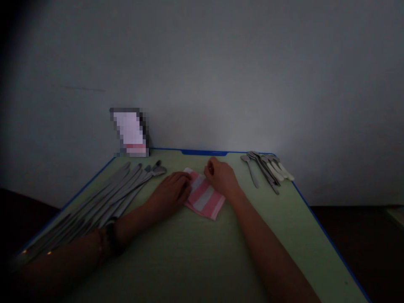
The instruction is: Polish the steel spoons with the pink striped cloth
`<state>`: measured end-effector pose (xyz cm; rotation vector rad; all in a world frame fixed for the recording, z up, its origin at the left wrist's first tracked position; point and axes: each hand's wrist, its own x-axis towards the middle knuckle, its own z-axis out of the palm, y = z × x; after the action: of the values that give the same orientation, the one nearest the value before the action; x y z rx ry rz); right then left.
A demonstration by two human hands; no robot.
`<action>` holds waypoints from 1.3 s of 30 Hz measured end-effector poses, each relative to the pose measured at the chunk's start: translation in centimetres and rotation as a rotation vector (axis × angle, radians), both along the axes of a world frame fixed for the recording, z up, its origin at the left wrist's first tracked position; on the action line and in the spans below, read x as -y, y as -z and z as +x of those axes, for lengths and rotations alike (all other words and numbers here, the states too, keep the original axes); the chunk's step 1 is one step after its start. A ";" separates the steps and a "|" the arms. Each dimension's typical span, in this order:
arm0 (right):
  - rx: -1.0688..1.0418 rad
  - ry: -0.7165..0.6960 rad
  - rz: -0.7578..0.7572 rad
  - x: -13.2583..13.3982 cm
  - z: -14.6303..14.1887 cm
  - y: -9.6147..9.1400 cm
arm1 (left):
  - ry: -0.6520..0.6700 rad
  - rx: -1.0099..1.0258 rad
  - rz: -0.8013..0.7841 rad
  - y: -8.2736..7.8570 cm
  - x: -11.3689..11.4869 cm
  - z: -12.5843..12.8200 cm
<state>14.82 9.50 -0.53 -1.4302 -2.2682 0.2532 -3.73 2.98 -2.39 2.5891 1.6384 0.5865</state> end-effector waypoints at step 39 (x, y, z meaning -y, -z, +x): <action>-0.734 0.048 -0.268 -2.0 1.3 2.6 | -0.349 -0.263 -0.207 -7.1 -1.7 -7.3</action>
<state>16.09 11.48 -3.08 -1.2306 -1.6321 0.9261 -11.00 4.70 4.76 2.3268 2.1245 0.0703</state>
